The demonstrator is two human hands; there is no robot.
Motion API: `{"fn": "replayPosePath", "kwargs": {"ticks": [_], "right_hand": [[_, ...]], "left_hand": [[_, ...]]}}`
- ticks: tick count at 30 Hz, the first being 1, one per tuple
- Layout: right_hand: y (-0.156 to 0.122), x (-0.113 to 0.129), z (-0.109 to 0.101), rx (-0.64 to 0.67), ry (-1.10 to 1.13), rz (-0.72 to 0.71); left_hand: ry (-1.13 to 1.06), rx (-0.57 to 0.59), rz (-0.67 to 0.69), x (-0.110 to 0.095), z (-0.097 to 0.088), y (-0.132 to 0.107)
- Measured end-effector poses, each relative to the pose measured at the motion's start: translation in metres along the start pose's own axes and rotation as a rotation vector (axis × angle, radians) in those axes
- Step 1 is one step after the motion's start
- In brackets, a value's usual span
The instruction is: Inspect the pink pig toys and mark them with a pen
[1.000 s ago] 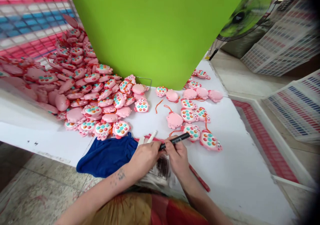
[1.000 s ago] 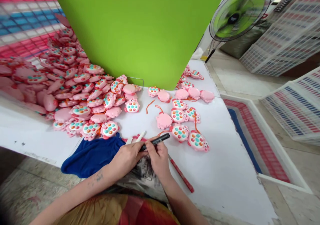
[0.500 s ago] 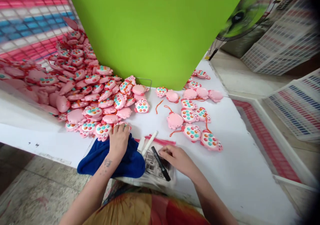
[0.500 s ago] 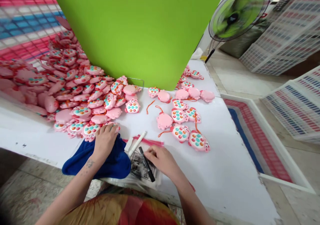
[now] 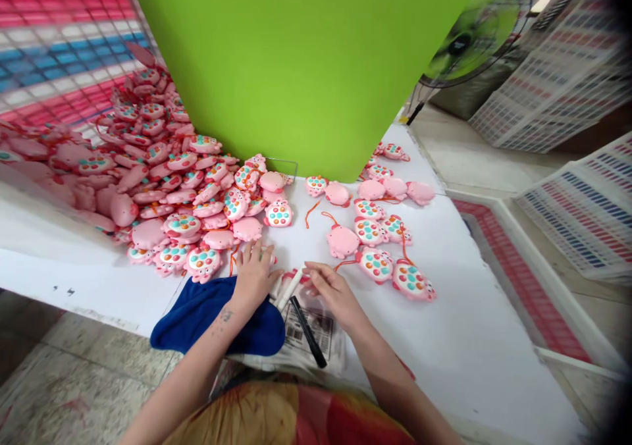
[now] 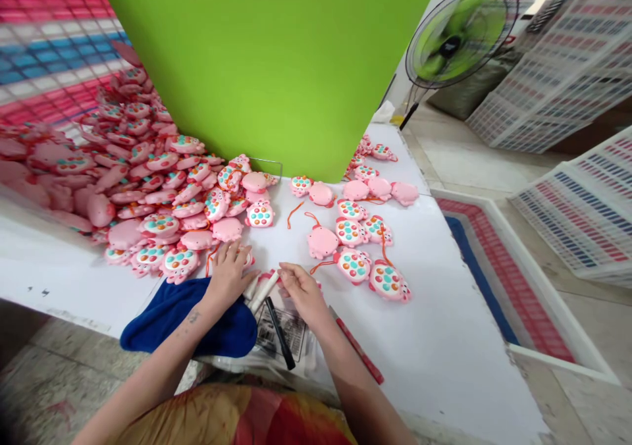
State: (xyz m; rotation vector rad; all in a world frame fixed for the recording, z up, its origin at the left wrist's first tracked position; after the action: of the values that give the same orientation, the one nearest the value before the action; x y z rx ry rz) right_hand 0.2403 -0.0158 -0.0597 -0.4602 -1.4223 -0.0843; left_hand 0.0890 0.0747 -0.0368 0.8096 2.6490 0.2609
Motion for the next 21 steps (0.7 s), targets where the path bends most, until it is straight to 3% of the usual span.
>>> {"fn": "replayPosePath", "kwargs": {"ticks": [4, 7, 11, 15, 17, 19, 21], "right_hand": [[-0.003, -0.004, -0.007, -0.003, 0.017, 0.004], [-0.005, -0.005, -0.008, -0.012, 0.045, 0.016], [-0.003, -0.004, 0.003, 0.028, 0.244, 0.095], [0.001, 0.003, 0.016, 0.064, 0.467, 0.124], [0.002, 0.007, 0.015, 0.010, 0.492, 0.097], [0.001, 0.009, 0.011, -0.037, 0.486, 0.078], [0.000, 0.008, 0.007, -0.055, 0.459, 0.061]], "left_hand": [[-0.035, 0.018, -0.025, 0.014, 0.006, 0.006], [-0.145, -0.025, -0.013, 0.012, -0.001, 0.011], [-0.317, -0.086, 0.155, -0.019, -0.024, 0.013], [-0.485, 0.033, 0.425, -0.062, -0.030, 0.000], [-0.552, 0.020, 0.378, -0.066, -0.028, -0.004], [-0.658, -0.028, 0.201, -0.057, -0.023, -0.005], [-0.851, 0.002, -0.001, -0.046, -0.016, -0.007]]}}
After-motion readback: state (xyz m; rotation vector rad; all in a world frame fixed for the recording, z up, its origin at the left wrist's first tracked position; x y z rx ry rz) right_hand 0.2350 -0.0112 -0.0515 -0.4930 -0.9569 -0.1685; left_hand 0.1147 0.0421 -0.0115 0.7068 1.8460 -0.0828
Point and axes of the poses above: each hand's wrist, its own y-axis towards the middle knuckle, its own z-axis out of the palm, x = y × z, the point moved 6 cm from there along y, towards the middle knuckle, and after that the axes turned 3 degrees about -x, right-handed, at the moved point
